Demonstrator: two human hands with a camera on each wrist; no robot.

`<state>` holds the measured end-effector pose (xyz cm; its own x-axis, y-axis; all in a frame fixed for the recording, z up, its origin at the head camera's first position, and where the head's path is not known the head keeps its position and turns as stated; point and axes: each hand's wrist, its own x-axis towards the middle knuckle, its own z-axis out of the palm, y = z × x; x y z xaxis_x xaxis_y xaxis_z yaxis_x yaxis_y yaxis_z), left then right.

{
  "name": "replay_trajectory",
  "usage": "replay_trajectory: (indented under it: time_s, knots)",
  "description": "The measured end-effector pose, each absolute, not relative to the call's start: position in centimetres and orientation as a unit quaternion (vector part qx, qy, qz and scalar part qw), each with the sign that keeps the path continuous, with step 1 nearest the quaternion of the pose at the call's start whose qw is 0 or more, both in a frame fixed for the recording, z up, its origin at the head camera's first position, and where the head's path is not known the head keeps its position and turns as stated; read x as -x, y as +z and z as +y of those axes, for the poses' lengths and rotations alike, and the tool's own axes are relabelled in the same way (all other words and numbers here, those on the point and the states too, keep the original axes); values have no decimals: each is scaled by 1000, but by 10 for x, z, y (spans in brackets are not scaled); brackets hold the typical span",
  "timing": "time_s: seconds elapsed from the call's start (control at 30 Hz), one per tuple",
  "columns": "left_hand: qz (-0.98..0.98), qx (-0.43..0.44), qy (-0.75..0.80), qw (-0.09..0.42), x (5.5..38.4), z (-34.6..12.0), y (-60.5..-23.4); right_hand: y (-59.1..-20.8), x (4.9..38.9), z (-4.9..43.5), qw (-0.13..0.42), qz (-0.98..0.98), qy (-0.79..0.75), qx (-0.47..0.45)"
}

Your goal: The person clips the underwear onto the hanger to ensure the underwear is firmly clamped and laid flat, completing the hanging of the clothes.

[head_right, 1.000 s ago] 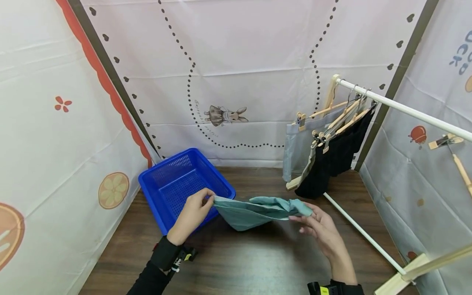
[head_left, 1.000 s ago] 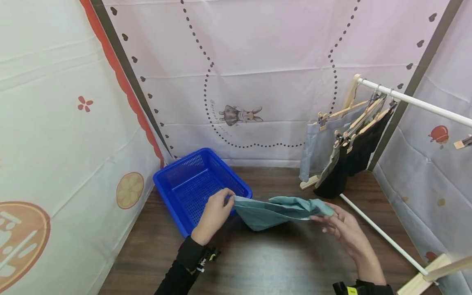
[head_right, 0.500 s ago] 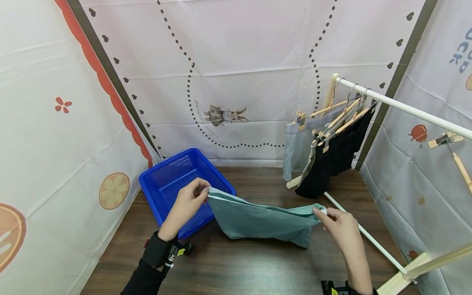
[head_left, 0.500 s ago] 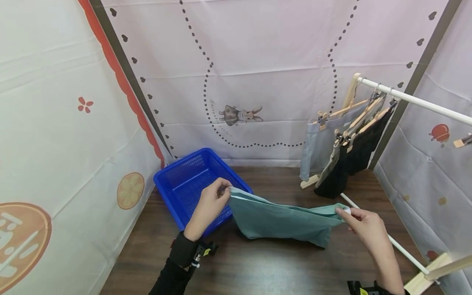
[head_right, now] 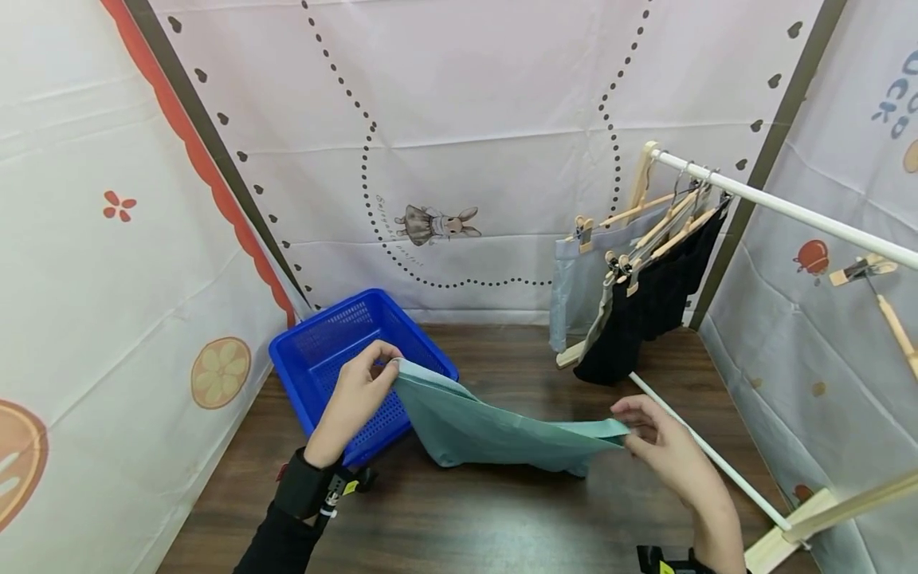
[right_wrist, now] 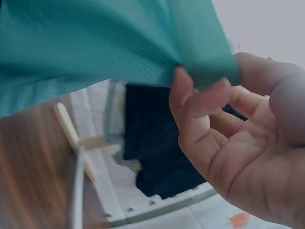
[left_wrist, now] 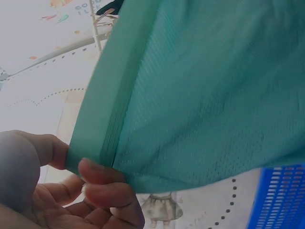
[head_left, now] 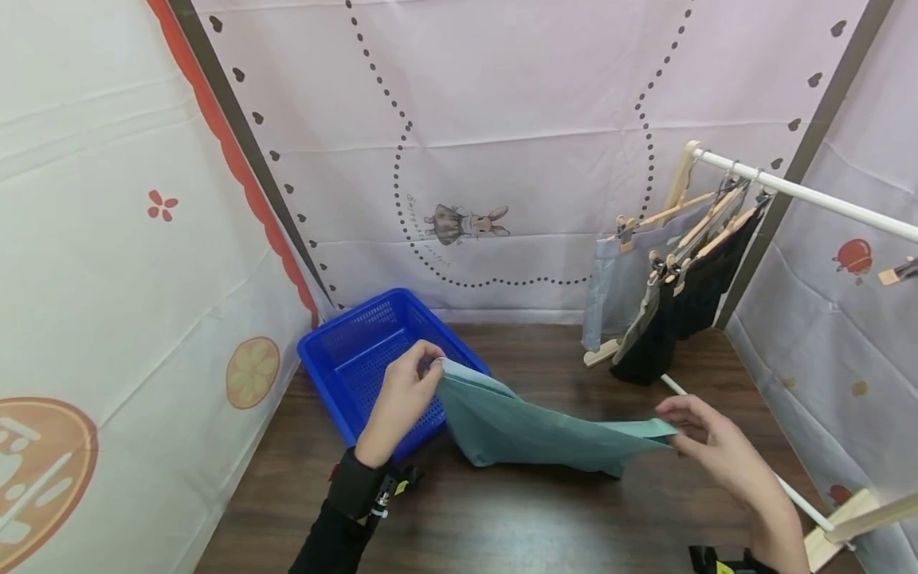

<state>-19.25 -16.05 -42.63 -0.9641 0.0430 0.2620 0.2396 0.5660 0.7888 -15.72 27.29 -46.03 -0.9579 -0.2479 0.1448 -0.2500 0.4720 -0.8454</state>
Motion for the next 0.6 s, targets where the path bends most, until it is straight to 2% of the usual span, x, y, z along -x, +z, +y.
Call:
replay_trajectory:
  time_s: [0.23,0.37,0.47,0.6]
  knots:
    - [-846,88,-520,78,192,-159,-418,-435,146,293,44,-874,447,-182]
    - [-831,125,-539,64,199,-152,-417,-424,144,299,82,-864,471,-159]
    - [-831,149,-530,76,211,-143,-419,-421,145,300,143,-844,498,-137]
    - [-827,199,-510,126,230,-126,-421,-416,143,301,255,-820,496,-128]
